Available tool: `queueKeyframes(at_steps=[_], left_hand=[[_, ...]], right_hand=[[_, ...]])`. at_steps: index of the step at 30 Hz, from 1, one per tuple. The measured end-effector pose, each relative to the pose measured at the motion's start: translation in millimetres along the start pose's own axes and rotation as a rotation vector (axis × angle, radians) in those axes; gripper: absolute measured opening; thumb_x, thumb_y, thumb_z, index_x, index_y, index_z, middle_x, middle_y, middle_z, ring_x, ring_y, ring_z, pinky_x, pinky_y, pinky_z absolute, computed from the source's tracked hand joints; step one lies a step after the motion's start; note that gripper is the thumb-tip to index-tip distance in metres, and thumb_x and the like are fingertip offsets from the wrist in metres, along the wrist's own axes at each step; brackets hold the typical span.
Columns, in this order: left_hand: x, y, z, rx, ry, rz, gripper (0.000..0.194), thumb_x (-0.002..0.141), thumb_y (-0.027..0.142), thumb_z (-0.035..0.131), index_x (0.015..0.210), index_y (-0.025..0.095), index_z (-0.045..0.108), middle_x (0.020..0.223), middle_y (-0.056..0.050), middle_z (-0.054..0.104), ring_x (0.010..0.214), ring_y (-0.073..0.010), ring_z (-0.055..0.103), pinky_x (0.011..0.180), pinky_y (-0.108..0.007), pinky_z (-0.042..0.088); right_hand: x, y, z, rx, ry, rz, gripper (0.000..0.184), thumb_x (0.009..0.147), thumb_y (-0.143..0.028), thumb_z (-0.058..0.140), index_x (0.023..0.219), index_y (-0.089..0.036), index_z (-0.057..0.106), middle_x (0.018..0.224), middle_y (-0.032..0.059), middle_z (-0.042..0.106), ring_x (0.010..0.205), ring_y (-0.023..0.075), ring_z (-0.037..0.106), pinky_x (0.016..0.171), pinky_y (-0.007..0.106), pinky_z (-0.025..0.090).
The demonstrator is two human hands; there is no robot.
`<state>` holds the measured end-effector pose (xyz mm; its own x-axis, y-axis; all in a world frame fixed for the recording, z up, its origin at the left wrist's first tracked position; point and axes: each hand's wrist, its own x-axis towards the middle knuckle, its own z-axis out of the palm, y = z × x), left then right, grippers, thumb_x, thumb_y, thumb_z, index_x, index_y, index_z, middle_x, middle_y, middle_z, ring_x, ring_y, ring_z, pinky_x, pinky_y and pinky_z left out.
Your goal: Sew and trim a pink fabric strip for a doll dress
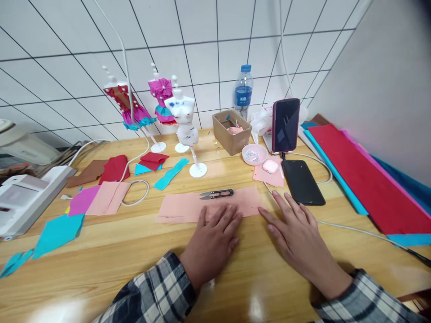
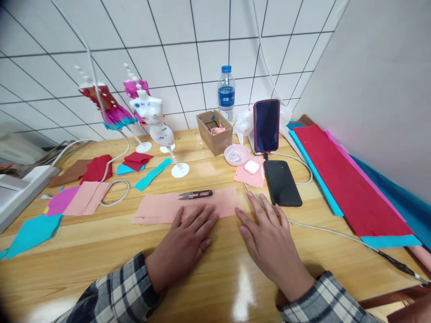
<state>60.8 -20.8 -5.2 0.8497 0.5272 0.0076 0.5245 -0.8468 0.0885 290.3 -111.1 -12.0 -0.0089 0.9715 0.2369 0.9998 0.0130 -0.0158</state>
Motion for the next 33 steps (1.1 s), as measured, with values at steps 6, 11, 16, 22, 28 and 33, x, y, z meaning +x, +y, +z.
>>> queueKeyframes(at_steps=[6,11,16,22,28,33], left_hand=[[-0.7,-0.9,3.3,-0.039,-0.011,-0.015,0.05,0.102,0.043,0.027,0.149,0.028,0.032,0.157,-0.003,0.033,0.144,-0.0246,0.031,0.113,-0.061,0.025],[-1.3,0.8,5.1,-0.06,-0.008,-0.012,0.053,0.102,0.045,0.025,0.152,0.028,0.024,0.158,-0.003,0.031,0.146,-0.0233,0.027,0.115,-0.06,0.021],[-10.0,-8.0,3.1,-0.062,-0.037,-0.036,0.061,0.1,0.049,0.027,0.152,0.016,0.025,0.159,-0.009,0.027,0.147,-0.0239,0.024,0.117,-0.05,0.022],[-30.2,-31.9,-4.2,-0.017,-0.06,-0.019,0.073,0.095,0.06,0.03,0.151,0.013,0.027,0.158,-0.015,0.028,0.146,-0.0275,0.025,0.117,-0.054,0.019],[-43.9,-51.4,-9.5,-0.033,-0.111,-0.003,0.081,0.093,0.065,0.029,0.152,0.01,0.024,0.159,-0.015,0.025,0.147,-0.0269,0.023,0.117,-0.047,0.021],[-57.7,-67.8,-12.7,-0.021,-0.113,0.008,0.083,0.092,0.066,0.031,0.153,0.009,0.021,0.158,-0.016,0.027,0.147,-0.0263,0.024,0.117,-0.045,0.023]], right_hand=[[3.7,-1.4,-5.8,0.03,0.009,0.041,0.042,0.098,-0.033,0.04,0.135,-0.027,0.057,0.155,0.0057,0.038,0.14,0.0301,0.036,0.102,0.049,0.041],[9.8,-16.7,-0.1,0.149,-0.105,-0.308,0.059,0.098,-0.036,0.038,0.152,-0.015,0.03,0.155,0.0096,0.036,0.144,0.0245,0.03,0.114,0.047,0.032],[9.4,-18.9,8.5,0.181,-0.204,-0.299,0.057,0.1,-0.036,0.034,0.153,-0.017,0.027,0.155,0.0085,0.037,0.144,0.0239,0.031,0.116,0.053,0.026],[7.5,-15.4,6.7,0.183,-0.21,-0.28,0.058,0.1,-0.037,0.035,0.155,-0.023,0.019,0.155,0.0057,0.035,0.144,0.0239,0.031,0.116,0.059,0.02],[5.5,-16.5,7.8,0.143,-0.214,-0.291,0.065,0.099,-0.038,0.037,0.156,-0.024,0.009,0.157,0.0036,0.031,0.145,0.0227,0.027,0.118,0.056,0.018],[5.8,-18.0,10.6,0.136,-0.199,-0.313,0.07,0.096,-0.038,0.04,0.157,-0.023,0.007,0.156,0.0043,0.033,0.144,0.0252,0.03,0.118,0.055,0.019]])
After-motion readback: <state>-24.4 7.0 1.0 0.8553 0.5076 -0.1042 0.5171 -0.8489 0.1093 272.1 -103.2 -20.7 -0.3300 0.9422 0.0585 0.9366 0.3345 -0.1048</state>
